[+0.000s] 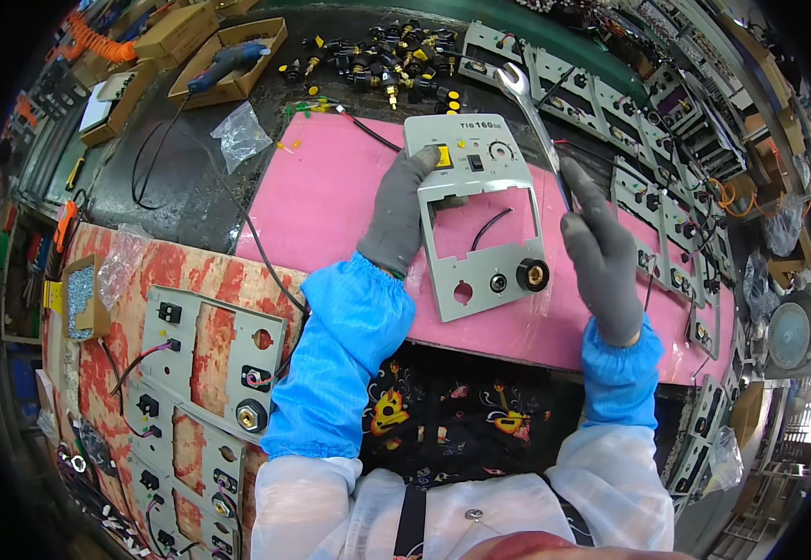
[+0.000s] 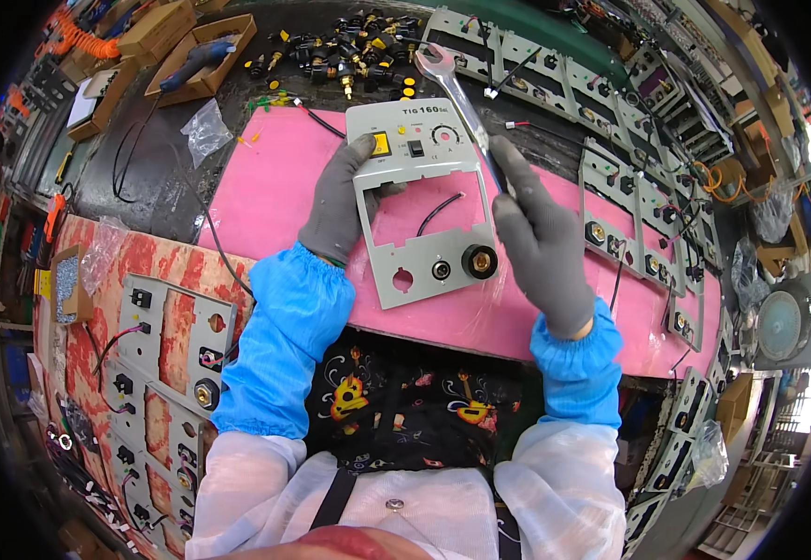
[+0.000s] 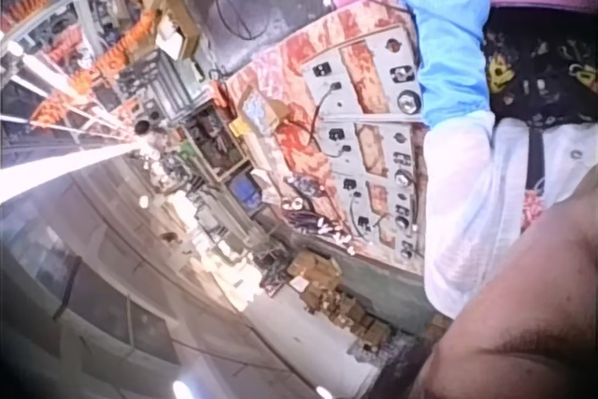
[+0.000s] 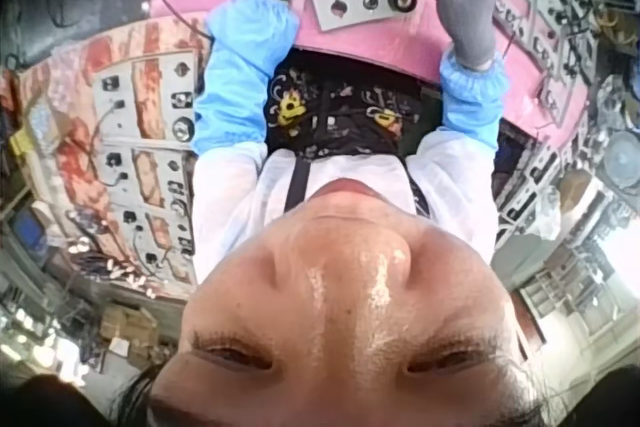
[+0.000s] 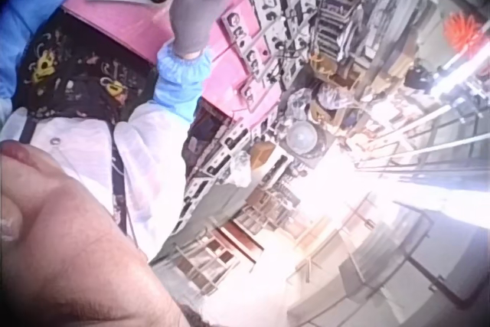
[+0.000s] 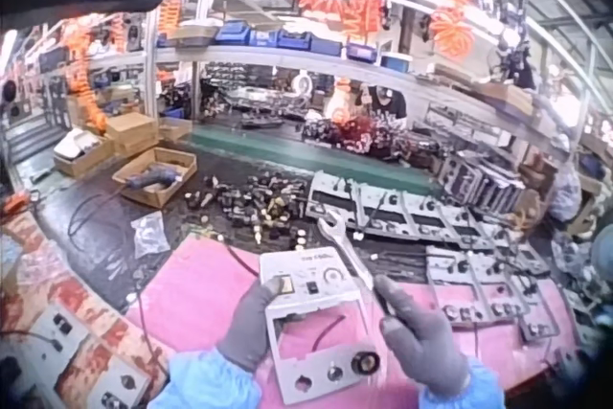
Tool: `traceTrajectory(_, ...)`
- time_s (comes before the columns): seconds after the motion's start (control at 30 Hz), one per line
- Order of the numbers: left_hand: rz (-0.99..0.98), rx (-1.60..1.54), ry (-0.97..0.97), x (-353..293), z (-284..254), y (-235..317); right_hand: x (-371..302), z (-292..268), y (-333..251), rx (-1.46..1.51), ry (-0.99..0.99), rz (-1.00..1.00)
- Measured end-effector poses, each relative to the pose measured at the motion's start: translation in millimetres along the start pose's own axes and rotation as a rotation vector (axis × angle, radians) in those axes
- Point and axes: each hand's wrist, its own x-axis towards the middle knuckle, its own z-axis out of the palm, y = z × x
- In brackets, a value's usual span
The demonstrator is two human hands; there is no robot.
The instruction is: The person assembles and wires components onto an electronic control panel, attaching switches and dials with a wrench and screwdriver.
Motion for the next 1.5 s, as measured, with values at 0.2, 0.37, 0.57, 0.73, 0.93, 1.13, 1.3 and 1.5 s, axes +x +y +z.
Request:
traceTrajectory(0.2,-0.008,0.044,-0.004,10.9,1.6,-3.3,0.0,10.1,24.3,0.056,-0.097,0.015)
traceTrajectory(0.37,-0.012,0.073,0.068,1.0,-5.6,-1.0,-13.1,-12.8,6.6,-0.006,0.049,0.255)
traceTrajectory(0.57,0.028,0.030,0.033,3.4,2.8,-5.8,-50.7,-9.2,54.4,-0.778,-0.071,0.525)
traceTrajectory(0.73,0.001,0.059,0.068,1.6,0.8,-0.1,13.8,-7.0,-23.0,-0.875,0.143,-0.340)
traceTrajectory(0.93,0.021,0.094,0.036,1.0,-0.8,-1.1,137.2,99.8,-75.2,-0.597,-0.363,-0.695)
traceTrajectory(1.13,0.074,0.120,0.035,-1.3,-3.8,-14.2,225.1,206.5,-68.4,-0.597,-0.481,-0.547)
traceTrajectory(1.3,0.215,0.107,-0.100,1.2,-21.9,-36.8,235.8,259.3,-67.8,-0.780,-0.462,-0.424)
traceTrajectory(1.5,0.399,0.072,0.026,4.3,-15.0,-35.5,235.9,245.2,-81.5,-0.748,-0.465,-0.343)
